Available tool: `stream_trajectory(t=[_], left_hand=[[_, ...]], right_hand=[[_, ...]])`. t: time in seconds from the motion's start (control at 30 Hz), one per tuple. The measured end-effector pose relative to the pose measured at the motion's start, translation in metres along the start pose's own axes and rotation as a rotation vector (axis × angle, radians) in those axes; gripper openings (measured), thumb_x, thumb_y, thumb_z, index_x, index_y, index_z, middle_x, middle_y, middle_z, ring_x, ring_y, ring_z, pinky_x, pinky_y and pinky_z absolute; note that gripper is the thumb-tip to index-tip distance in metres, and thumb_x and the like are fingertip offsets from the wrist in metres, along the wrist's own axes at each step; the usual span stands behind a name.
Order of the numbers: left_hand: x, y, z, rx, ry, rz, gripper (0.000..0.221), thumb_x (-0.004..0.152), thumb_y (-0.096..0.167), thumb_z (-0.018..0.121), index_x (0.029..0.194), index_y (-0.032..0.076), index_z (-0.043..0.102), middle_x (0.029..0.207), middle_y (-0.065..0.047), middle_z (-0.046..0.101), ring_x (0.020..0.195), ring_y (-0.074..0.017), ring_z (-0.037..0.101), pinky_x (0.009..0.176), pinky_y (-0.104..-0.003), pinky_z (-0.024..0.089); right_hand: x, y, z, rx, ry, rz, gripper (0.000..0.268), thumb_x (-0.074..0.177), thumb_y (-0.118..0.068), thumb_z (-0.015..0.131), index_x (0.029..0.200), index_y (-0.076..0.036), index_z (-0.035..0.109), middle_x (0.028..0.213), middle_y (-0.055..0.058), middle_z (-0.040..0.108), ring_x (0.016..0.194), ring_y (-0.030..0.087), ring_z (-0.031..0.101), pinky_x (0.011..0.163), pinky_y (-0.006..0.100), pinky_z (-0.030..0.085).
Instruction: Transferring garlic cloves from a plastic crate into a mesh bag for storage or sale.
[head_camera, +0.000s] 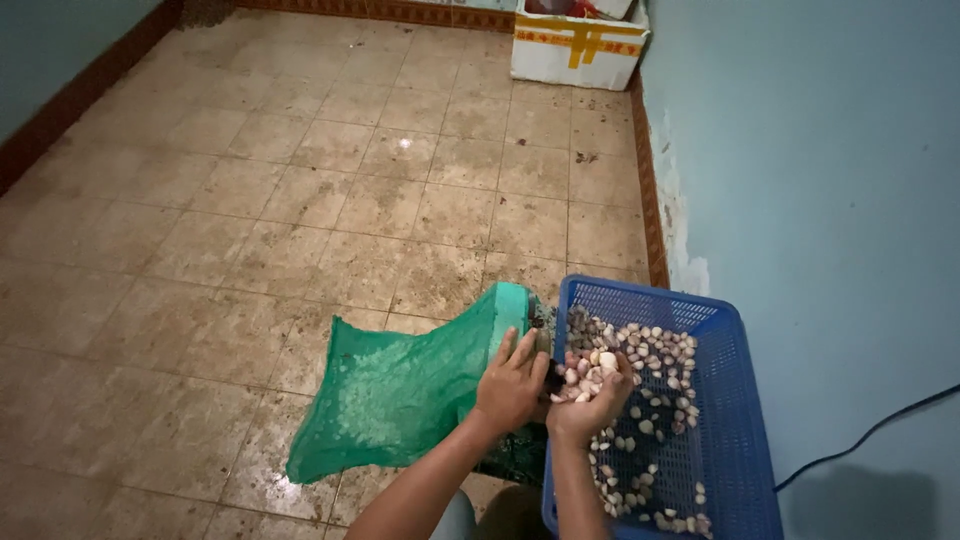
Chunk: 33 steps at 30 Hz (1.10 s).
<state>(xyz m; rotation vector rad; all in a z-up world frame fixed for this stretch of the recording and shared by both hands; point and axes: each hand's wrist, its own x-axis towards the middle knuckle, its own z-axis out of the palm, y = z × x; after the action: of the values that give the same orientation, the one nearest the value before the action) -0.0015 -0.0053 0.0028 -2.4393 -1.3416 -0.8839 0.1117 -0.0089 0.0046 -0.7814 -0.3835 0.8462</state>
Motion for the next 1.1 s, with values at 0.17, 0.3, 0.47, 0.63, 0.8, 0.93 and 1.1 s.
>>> stream_trajectory(t=[0.17, 0.3, 0.47, 0.63, 0.8, 0.93, 1.1], left_hand=[[0.001, 0.001, 0.003, 0.007, -0.022, -0.001, 0.046, 0.08, 0.027, 0.07, 0.114, -0.001, 0.061, 0.116, -0.02, 0.065, 0.138, -0.0375, 0.053, 0.124, -0.059, 0.032], [0.001, 0.001, 0.001, 0.046, 0.023, 0.002, 0.029, 0.093, 0.021, 0.059, 0.111, -0.002, 0.061, 0.121, -0.026, 0.067, 0.139, -0.0366, 0.054, 0.124, -0.056, 0.035], [0.0, 0.0, 0.002, 0.019, -0.009, 0.012, 0.033, 0.09, 0.022, 0.063, 0.112, -0.002, 0.061, 0.116, -0.022, 0.066, 0.14, -0.0379, 0.053, 0.124, -0.058, 0.032], [0.0, 0.0, 0.003, 0.037, -0.024, 0.0, 0.042, 0.086, 0.026, 0.067, 0.116, -0.003, 0.061, 0.123, -0.025, 0.066, 0.141, -0.0362, 0.052, 0.124, -0.057, 0.033], [0.0, -0.001, 0.003, -0.024, -0.065, 0.001, 0.065, 0.074, 0.039, 0.078, 0.12, -0.003, 0.061, 0.116, -0.018, 0.064, 0.142, -0.0378, 0.05, 0.126, -0.06, 0.028], [0.0, 0.0, 0.005, 0.027, -0.016, -0.008, 0.029, 0.093, 0.021, 0.06, 0.111, -0.001, 0.061, 0.116, -0.02, 0.066, 0.142, -0.035, 0.051, 0.125, -0.057, 0.032], [0.001, 0.0, 0.002, 0.058, -0.008, 0.011, 0.03, 0.092, 0.021, 0.06, 0.113, -0.001, 0.061, 0.119, -0.02, 0.065, 0.141, -0.0361, 0.051, 0.126, -0.056, 0.031]], right_hand=[[0.002, 0.001, 0.0, -0.023, -0.032, -0.004, 0.045, 0.105, -0.039, 0.043, 0.137, -0.008, 0.045, 0.103, 0.013, 0.062, 0.081, 0.025, 0.066, 0.076, 0.038, 0.058], [0.004, -0.003, 0.005, 0.003, -0.062, 0.025, 0.041, 0.105, -0.039, 0.042, 0.133, -0.008, 0.046, 0.101, 0.014, 0.064, 0.08, 0.025, 0.067, 0.073, 0.039, 0.057], [0.008, -0.01, 0.011, 0.08, -0.016, 0.138, 0.029, 0.109, -0.033, 0.04, 0.125, -0.01, 0.049, 0.093, 0.011, 0.061, 0.078, 0.023, 0.064, 0.072, 0.037, 0.058], [0.01, -0.004, 0.002, 0.107, -0.017, 0.166, 0.029, 0.108, -0.037, 0.046, 0.124, -0.013, 0.048, 0.099, 0.012, 0.063, 0.083, 0.025, 0.066, 0.076, 0.041, 0.059], [0.01, 0.005, -0.008, 0.105, -0.148, 0.074, 0.025, 0.109, -0.036, 0.042, 0.115, -0.012, 0.046, 0.101, 0.017, 0.067, 0.089, 0.029, 0.07, 0.077, 0.038, 0.059], [0.013, 0.005, -0.008, 0.143, -0.189, 0.047, 0.028, 0.108, -0.037, 0.045, 0.111, -0.009, 0.047, 0.099, 0.017, 0.064, 0.088, 0.03, 0.068, 0.081, 0.042, 0.059], [0.017, 0.014, -0.018, 0.234, -0.108, 0.169, 0.029, 0.11, -0.036, 0.041, 0.115, -0.009, 0.053, 0.098, 0.015, 0.067, 0.092, 0.031, 0.069, 0.085, 0.043, 0.058]])
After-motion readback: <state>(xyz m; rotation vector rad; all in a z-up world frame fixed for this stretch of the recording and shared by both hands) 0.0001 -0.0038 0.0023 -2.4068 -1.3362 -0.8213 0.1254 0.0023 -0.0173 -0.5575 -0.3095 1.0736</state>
